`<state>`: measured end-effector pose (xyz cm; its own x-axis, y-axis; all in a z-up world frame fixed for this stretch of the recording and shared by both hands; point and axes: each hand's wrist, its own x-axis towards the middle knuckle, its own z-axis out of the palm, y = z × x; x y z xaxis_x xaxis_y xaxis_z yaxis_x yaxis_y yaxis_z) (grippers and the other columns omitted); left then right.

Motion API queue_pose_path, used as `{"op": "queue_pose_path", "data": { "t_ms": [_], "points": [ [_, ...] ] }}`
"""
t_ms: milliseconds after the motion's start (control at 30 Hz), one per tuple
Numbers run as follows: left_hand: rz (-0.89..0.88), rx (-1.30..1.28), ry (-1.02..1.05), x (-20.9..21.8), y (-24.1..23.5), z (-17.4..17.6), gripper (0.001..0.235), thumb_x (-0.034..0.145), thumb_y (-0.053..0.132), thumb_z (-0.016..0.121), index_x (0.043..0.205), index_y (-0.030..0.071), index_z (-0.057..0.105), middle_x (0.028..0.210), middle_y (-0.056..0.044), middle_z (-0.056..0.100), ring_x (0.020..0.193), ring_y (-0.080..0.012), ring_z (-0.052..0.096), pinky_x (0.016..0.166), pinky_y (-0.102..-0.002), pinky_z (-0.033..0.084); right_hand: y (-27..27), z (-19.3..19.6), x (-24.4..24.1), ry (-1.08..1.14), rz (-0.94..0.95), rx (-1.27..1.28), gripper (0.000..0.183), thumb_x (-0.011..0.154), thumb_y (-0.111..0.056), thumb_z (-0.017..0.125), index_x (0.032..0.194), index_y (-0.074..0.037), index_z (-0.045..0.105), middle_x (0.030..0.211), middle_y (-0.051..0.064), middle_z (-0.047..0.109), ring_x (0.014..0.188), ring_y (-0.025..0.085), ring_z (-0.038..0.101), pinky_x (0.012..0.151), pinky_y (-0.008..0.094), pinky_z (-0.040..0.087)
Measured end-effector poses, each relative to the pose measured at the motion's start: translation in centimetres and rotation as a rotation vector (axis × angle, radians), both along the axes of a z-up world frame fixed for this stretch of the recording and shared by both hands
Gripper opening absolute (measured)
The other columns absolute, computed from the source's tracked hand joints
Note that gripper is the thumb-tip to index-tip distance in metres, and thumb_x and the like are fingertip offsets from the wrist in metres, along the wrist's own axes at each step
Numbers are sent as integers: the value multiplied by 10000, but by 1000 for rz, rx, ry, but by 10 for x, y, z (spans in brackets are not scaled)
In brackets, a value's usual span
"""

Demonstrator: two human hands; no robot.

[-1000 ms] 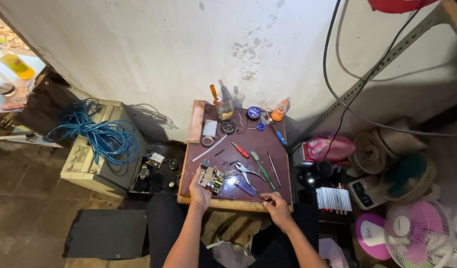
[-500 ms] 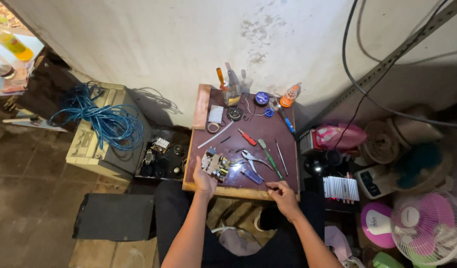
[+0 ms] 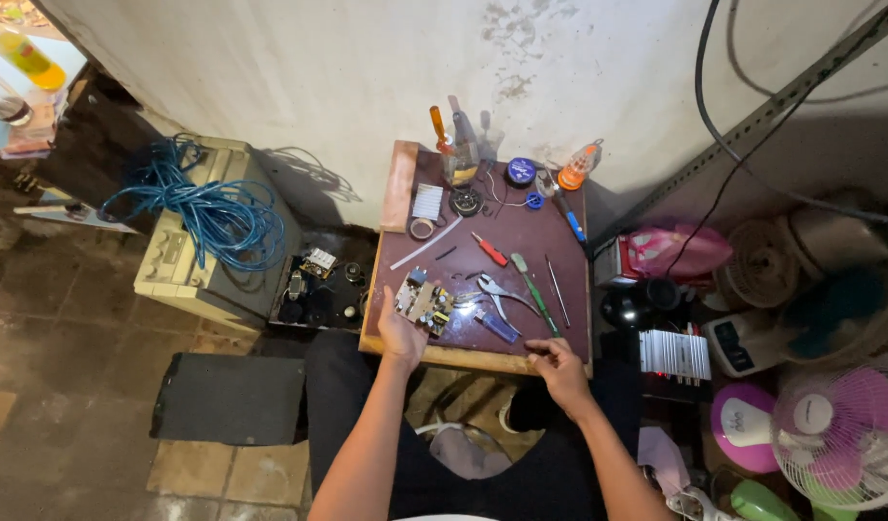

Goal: The person attaches a metal heatsink to a circuit board, then uses a soldering iron and solder to secure components on the board. The person handles the board, heatsink, soldering iron, and solder throughout the process.

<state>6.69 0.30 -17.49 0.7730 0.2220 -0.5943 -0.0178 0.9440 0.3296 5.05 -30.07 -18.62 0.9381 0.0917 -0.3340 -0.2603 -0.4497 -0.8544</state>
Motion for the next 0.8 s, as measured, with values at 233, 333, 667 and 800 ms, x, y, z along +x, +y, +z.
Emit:
{"op": "queue_pose_path", "data": {
  "t_ms": [233,333,667,800],
  "points": [
    [47,-26,-32,-5,-4,3,718,972,667,525,1344,72,679,1371,-204,647,1236,-429,630,1107,-580,475,5,5,-9,23,-22,39,288,981,-126,661,1248,-94,764,1206,91,614,1010,202,604,905,393,525],
    [49,-30,-12,-6,-5,6,735,969,636,560,1364,23,651,1393,-240,621,1285,-447,587,1146,-585,429,2,-24,-7,-129,-26,-28,293,894,-130,731,1179,-141,799,1152,75,640,1001,191,601,934,354,513],
    [26,-32,74,-9,-6,16,682,987,593,566,1361,27,636,1403,-236,608,1277,-428,597,1150,-594,426,18,-2,-1,-370,-164,-335,99,920,-151,726,1008,-146,771,976,24,648,916,240,693,825,346,562],
    [4,-22,60,-7,5,-27,696,987,595,577,1360,11,630,1408,-243,602,1299,-429,579,1152,-597,414,24,21,9,-649,-201,-475,140,914,-130,745,1051,-107,740,993,23,608,958,285,650,854,390,537]
  ]
}}
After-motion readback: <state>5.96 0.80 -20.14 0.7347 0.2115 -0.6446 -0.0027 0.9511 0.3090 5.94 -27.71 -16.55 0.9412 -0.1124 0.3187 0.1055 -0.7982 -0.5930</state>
